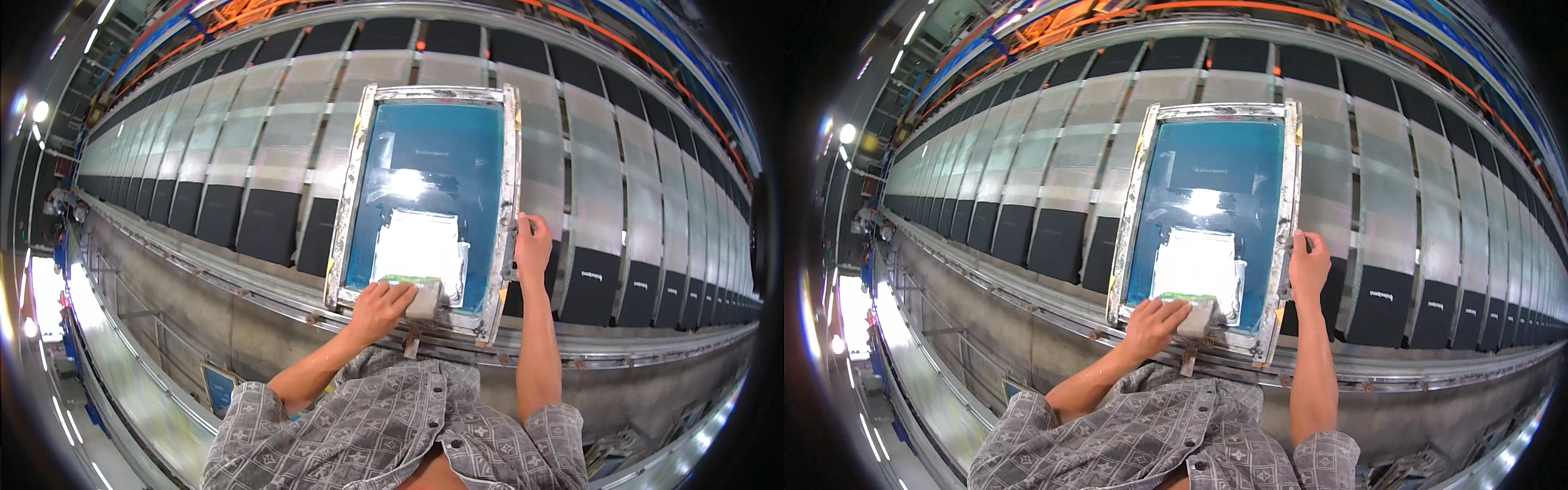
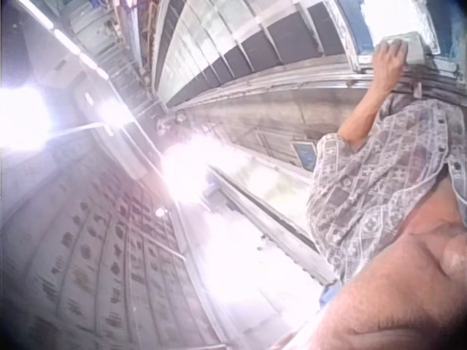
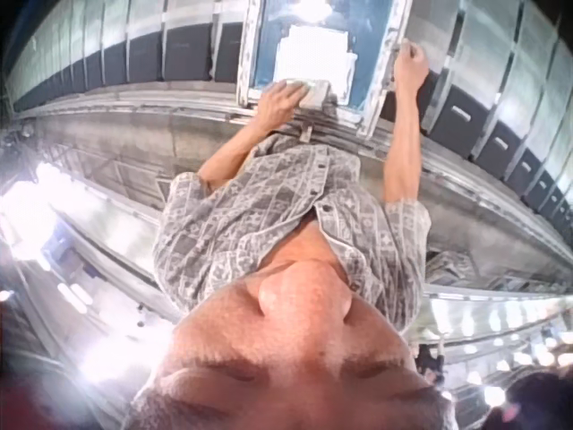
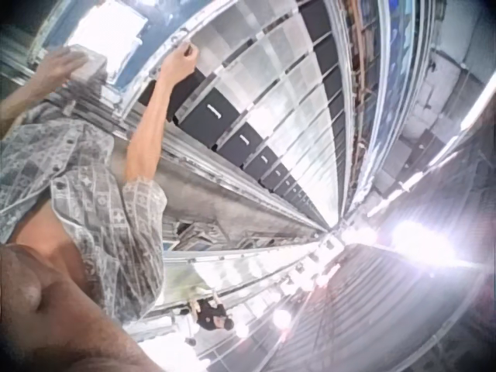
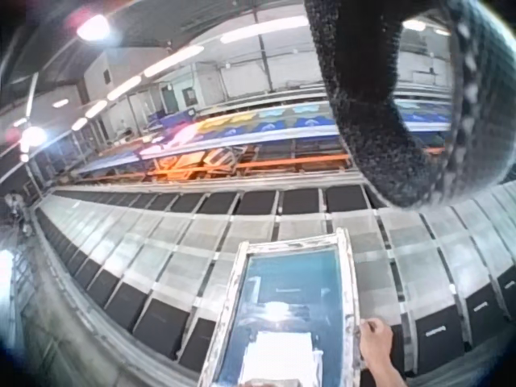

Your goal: The person uses a squeegee to spread white ink across a screen printing frame mounted on a conveyor. The person repeatedly pulls the squeegee across the screen to distribute the ink evenly over the mesh.

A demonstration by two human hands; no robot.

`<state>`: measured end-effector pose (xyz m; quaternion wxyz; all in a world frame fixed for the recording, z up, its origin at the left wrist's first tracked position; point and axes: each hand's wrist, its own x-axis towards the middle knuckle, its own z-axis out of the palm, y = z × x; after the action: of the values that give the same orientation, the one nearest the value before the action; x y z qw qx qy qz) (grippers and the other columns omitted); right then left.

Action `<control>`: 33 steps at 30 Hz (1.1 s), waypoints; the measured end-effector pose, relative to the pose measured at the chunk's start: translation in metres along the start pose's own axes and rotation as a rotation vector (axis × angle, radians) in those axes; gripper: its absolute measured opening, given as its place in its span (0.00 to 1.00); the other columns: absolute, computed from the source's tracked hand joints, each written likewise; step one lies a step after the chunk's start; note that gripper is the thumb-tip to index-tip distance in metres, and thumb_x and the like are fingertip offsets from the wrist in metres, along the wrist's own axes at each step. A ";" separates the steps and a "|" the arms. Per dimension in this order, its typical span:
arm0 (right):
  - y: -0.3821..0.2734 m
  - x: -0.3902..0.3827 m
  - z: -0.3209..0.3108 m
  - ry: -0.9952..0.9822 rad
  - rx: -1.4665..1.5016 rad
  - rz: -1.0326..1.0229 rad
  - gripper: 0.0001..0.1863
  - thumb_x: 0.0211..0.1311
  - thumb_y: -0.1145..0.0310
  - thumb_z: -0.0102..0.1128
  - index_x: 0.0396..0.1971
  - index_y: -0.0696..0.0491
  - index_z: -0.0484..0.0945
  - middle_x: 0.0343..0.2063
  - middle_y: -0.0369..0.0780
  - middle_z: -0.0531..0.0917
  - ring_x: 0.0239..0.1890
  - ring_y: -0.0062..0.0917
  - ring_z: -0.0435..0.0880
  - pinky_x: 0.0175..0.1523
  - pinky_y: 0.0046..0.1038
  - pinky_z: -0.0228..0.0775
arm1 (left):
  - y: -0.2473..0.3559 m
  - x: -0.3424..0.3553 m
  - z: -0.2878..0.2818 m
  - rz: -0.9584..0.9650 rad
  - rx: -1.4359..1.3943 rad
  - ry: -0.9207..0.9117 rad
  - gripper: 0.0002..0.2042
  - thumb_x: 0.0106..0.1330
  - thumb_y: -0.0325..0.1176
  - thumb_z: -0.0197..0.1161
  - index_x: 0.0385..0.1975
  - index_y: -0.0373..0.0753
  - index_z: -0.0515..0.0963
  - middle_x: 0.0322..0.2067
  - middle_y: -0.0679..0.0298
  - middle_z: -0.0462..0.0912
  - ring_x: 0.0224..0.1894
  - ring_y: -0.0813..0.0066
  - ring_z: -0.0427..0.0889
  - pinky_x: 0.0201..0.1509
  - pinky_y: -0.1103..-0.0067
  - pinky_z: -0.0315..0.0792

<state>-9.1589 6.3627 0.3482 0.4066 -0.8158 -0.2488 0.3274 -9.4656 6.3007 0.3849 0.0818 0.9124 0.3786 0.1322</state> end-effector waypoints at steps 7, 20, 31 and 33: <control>0.014 -0.048 0.124 -0.001 0.153 -0.294 0.11 0.63 0.63 0.60 0.35 0.57 0.80 0.31 0.41 0.83 0.37 0.27 0.81 0.46 0.28 0.70 | -0.119 -0.037 -0.044 -0.078 0.021 -0.185 0.15 0.45 0.25 0.63 0.36 0.43 0.81 0.36 0.69 0.83 0.39 0.70 0.79 0.45 0.73 0.68; -0.012 -0.071 0.167 0.064 0.024 -0.265 0.12 0.64 0.60 0.57 0.34 0.54 0.80 0.30 0.50 0.83 0.35 0.47 0.84 0.39 0.41 0.74 | -0.174 -0.033 -0.059 -0.100 -0.119 -0.252 0.09 0.45 0.33 0.72 0.28 0.46 0.85 0.28 0.67 0.83 0.34 0.66 0.79 0.42 0.69 0.65; 0.005 -0.129 0.011 0.148 0.003 -0.478 0.23 0.60 0.71 0.64 0.56 0.53 0.75 0.31 0.39 0.83 0.33 0.28 0.82 0.42 0.29 0.75 | -0.174 -0.037 -0.086 -0.095 -0.014 -0.317 0.12 0.41 0.33 0.76 0.25 0.40 0.83 0.26 0.64 0.78 0.32 0.62 0.75 0.38 0.68 0.65; 0.085 -0.141 -0.056 0.265 -0.189 -0.477 0.15 0.59 0.71 0.62 0.48 0.53 0.80 0.31 0.40 0.83 0.36 0.33 0.82 0.45 0.34 0.74 | -0.181 -0.037 -0.063 -0.048 0.045 -0.320 0.11 0.40 0.29 0.74 0.25 0.40 0.81 0.25 0.64 0.77 0.31 0.61 0.75 0.36 0.68 0.64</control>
<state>-9.1992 6.1934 0.3503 0.4234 -0.8040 -0.4079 0.0887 -9.6312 6.4043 0.3931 0.1238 0.9140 0.3855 -0.0251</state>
